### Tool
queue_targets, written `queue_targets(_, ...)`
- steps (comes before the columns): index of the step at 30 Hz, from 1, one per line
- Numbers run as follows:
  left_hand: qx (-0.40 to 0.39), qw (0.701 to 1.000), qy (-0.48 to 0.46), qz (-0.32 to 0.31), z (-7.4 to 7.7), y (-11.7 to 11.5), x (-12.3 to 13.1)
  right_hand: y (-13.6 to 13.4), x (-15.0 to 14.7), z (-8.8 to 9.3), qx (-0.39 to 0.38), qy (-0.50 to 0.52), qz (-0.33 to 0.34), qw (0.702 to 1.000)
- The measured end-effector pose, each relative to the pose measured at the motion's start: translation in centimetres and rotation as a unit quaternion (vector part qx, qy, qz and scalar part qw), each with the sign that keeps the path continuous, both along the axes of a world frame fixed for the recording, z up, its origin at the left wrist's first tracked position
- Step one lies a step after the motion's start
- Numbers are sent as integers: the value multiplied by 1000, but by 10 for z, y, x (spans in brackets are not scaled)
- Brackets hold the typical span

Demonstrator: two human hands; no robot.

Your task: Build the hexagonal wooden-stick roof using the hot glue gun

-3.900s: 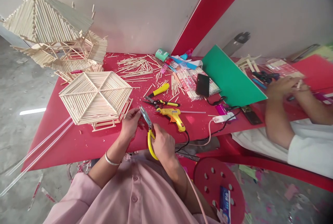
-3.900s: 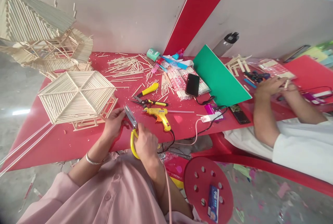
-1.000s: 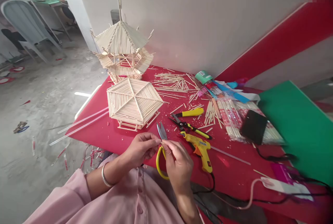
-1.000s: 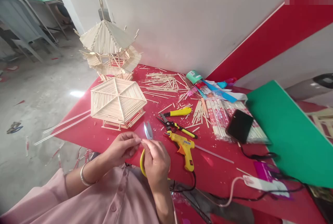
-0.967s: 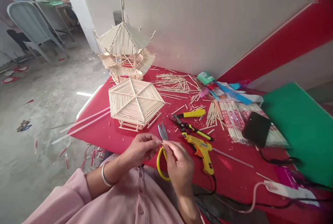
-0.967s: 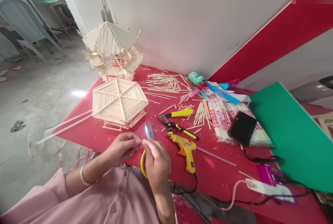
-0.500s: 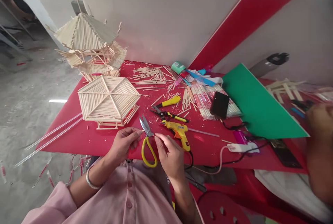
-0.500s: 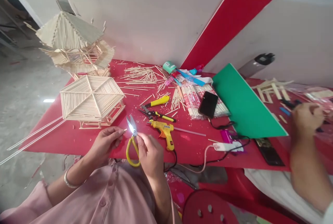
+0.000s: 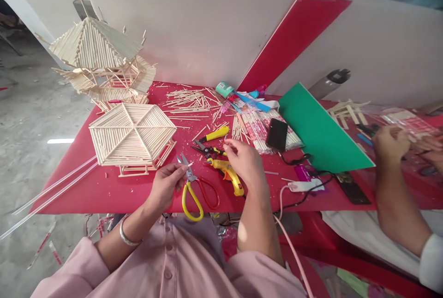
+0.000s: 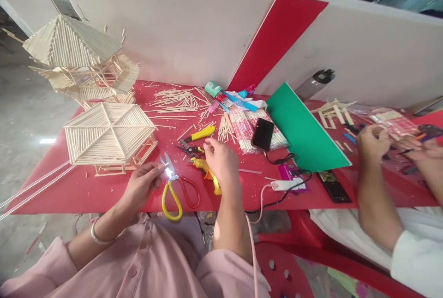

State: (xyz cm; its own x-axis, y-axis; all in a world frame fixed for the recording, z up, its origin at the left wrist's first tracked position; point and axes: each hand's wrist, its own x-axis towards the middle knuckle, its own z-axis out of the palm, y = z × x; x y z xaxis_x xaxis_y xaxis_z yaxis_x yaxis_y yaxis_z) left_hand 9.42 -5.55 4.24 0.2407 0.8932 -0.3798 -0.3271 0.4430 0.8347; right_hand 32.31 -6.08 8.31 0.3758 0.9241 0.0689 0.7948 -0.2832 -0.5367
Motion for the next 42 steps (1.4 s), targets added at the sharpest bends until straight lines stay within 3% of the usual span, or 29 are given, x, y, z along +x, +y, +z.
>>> queue_targets(2, 1, 1000, 2, 3, -1, 0, -1, -3, -2, 1, -44, -37, 9, 998)
queue_targets(4, 0, 1000, 8, 5, -4, -1, -4, -18, -3, -7, -36, -37, -1, 999)
queue_targets(8, -10, 1000, 20, 3, -14, -4, -9, -67, 0, -35, 12, -38, -58, 998)
queue_targets(11, -21, 1000, 18, -9, -19, -7, -8, -95, -2, -54, -37, -69, -90, 993)
queue_targets(18, -21, 999, 17, -30, -16, -11, -3, -95, -12, -70, -153, -99, -104, 978)
queue_targets(25, -20, 1000, 20, -11, -16, -16, -9, -86, -11, -91, 3, -35, -123, 992)
queue_targets(30, -20, 1000, 21, -10, -15, -16, -11, -78, -20, -93, -7, -24, -152, 988)
queue_targets(37, -24, 999, 20, -9, -19, -16, -13, -83, -12, -91, 1, -109, -107, 988)
queue_targets(42, -25, 999, 21, -7, -20, -15, -15, -87, -36, -72, 148, -204, -83, 964)
